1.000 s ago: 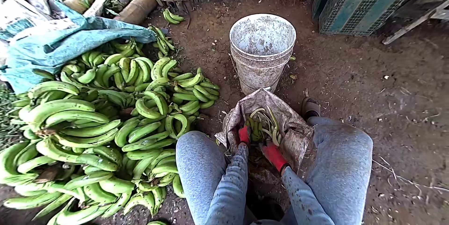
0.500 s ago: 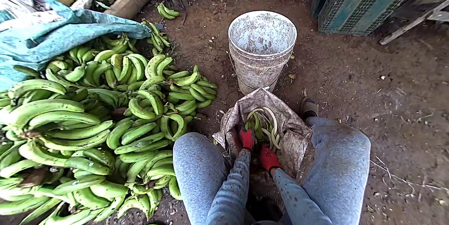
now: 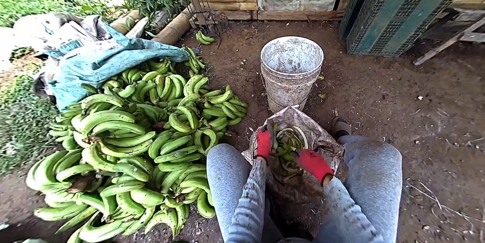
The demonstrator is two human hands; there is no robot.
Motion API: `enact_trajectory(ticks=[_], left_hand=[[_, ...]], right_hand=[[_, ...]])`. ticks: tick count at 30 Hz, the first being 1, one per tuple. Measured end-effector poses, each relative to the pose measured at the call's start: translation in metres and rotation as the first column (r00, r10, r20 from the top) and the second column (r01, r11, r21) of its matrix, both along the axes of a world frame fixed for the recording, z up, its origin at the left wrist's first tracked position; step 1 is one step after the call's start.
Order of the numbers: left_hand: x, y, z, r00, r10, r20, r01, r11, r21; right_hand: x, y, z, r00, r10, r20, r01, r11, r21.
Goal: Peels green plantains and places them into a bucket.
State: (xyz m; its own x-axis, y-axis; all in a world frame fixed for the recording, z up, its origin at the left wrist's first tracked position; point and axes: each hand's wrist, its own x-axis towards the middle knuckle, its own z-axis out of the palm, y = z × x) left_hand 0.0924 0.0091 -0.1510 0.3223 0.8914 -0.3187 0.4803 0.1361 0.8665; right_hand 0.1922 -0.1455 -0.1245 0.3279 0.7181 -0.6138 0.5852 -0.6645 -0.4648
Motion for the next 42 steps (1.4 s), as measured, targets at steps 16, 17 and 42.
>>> enact_trajectory(ticks=[16,17,42], left_hand=[[-0.026,-0.016,0.025,0.779,-0.021,0.627,0.205,0.953,-0.222],[-0.026,-0.015,0.026,0.779,0.005,0.627,0.194,0.949,-0.249],[-0.016,0.010,0.005,0.813,-0.206,0.544,0.250,0.968,-0.008]], right_hand=[[0.048,0.048,0.010,0.947,-0.236,0.218,0.107,0.871,0.479],[0.055,0.047,0.010,0.938,-0.304,0.170,0.180,0.841,0.511],[0.033,0.036,0.027,0.968,-0.012,0.249,-0.118,0.859,0.498]])
